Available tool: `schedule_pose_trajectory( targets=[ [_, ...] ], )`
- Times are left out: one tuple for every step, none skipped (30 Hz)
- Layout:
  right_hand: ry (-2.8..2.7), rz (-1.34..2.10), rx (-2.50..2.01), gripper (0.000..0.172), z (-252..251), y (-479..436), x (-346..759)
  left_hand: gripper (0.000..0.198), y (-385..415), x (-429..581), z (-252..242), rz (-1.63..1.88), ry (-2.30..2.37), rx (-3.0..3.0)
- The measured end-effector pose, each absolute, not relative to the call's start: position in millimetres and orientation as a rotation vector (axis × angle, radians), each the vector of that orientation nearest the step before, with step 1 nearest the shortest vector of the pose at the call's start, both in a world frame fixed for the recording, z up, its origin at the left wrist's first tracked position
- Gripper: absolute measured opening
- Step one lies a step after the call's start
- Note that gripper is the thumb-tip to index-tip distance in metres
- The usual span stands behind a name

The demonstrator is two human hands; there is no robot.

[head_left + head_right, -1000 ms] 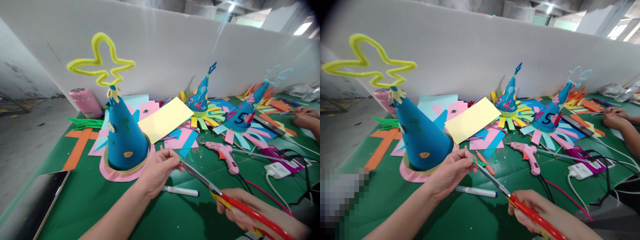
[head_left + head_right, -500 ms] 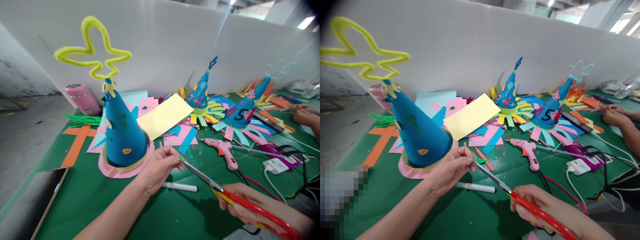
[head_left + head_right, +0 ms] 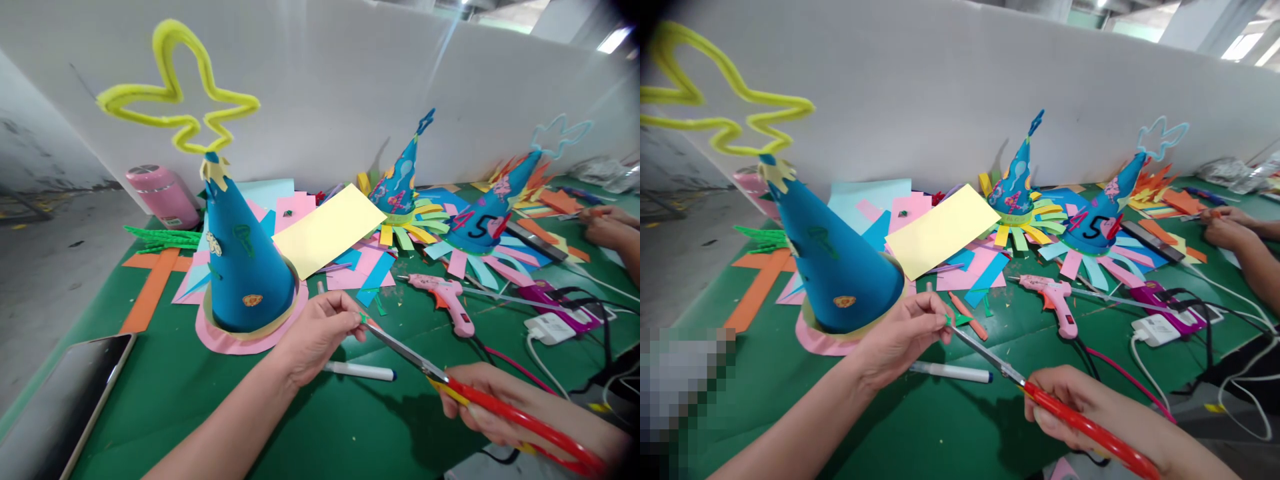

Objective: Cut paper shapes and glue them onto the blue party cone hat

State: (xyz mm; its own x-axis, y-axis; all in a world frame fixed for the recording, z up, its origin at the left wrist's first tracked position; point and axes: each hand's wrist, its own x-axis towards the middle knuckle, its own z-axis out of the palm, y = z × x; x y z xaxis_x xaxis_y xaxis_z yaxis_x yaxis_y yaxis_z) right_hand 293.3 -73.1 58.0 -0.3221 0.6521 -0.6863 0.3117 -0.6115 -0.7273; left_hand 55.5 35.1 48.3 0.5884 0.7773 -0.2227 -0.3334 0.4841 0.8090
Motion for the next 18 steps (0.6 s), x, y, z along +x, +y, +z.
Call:
schedule_pose_trajectory(
  targets=[
    [-1.238, 2.040, -1.657, 0.044, 57.7, -73.0, 293.6, 0.013, 35.1, 55.5, 48.2, 0.730, 0.631, 0.800],
    [-1.241, 2.053, -1.653, 0.044, 57.4, -72.9, 294.0, 0.013, 35.2, 55.5, 48.3, 0.725, 0.629, 0.799],
    [-1.243, 2.063, -1.648, 0.045, 57.1, -72.9, 294.4, 0.013, 35.3, 55.4, 48.4, 0.721, 0.627, 0.798],
    [-1.255, 2.067, -1.638, 0.045, 57.0, -73.0, 294.9, 0.013, 35.4, 55.3, 48.5, 0.718, 0.624, 0.797],
    [-1.272, 2.062, -1.624, 0.046, 56.9, -73.1, 295.3, 0.013, 35.5, 55.2, 48.5, 0.715, 0.621, 0.798],
    [-1.289, 2.051, -1.612, 0.046, 56.8, -73.3, 295.7, 0.013, 35.6, 55.0, 48.4, 0.713, 0.617, 0.800],
    [-1.308, 2.050, -1.596, 0.047, 56.8, -73.6, 295.9, 0.013, 35.7, 54.8, 48.3, 0.711, 0.613, 0.802],
    [-1.327, 2.046, -1.583, 0.048, 56.9, -74.0, 296.0, 0.012, 35.8, 54.6, 48.0, 0.708, 0.609, 0.803],
    [-1.338, 2.042, -1.578, 0.049, 56.9, -74.5, 296.0, 0.012, 35.8, 54.5, 47.7, 0.704, 0.604, 0.805],
    [-1.336, 2.039, -1.586, 0.049, 57.0, -75.1, 295.9, 0.011, 35.8, 54.4, 47.4, 0.702, 0.601, 0.806],
    [-1.327, 2.037, -1.601, 0.048, 57.2, -75.6, 295.6, 0.011, 35.8, 54.3, 47.1, 0.699, 0.599, 0.808],
    [-1.327, 2.030, -1.613, 0.047, 57.5, -76.0, 295.3, 0.011, 35.7, 54.3, 47.0, 0.698, 0.596, 0.811],
    [-1.331, 2.021, -1.618, 0.045, 58.2, -76.3, 294.9, 0.011, 35.7, 54.3, 47.0, 0.697, 0.594, 0.814],
    [-1.347, 2.015, -1.609, 0.045, 59.1, -76.3, 294.3, 0.010, 35.7, 54.4, 47.2, 0.695, 0.592, 0.818],
    [-1.376, 2.013, -1.585, 0.045, 60.3, -76.1, 293.7, 0.010, 35.7, 54.4, 47.5, 0.692, 0.590, 0.821],
    [-1.416, 2.004, -1.557, 0.047, 61.6, -75.7, 293.1, 0.011, 35.8, 54.5, 48.0, 0.689, 0.589, 0.824],
    [-1.453, 1.994, -1.534, 0.048, 62.8, -75.2, 292.6, 0.011, 35.8, 54.6, 48.6, 0.684, 0.591, 0.828],
    [-1.476, 1.981, -1.525, 0.047, 63.7, -74.7, 292.2, 0.011, 35.9, 54.6, 49.1, 0.681, 0.596, 0.831]
  ],
)
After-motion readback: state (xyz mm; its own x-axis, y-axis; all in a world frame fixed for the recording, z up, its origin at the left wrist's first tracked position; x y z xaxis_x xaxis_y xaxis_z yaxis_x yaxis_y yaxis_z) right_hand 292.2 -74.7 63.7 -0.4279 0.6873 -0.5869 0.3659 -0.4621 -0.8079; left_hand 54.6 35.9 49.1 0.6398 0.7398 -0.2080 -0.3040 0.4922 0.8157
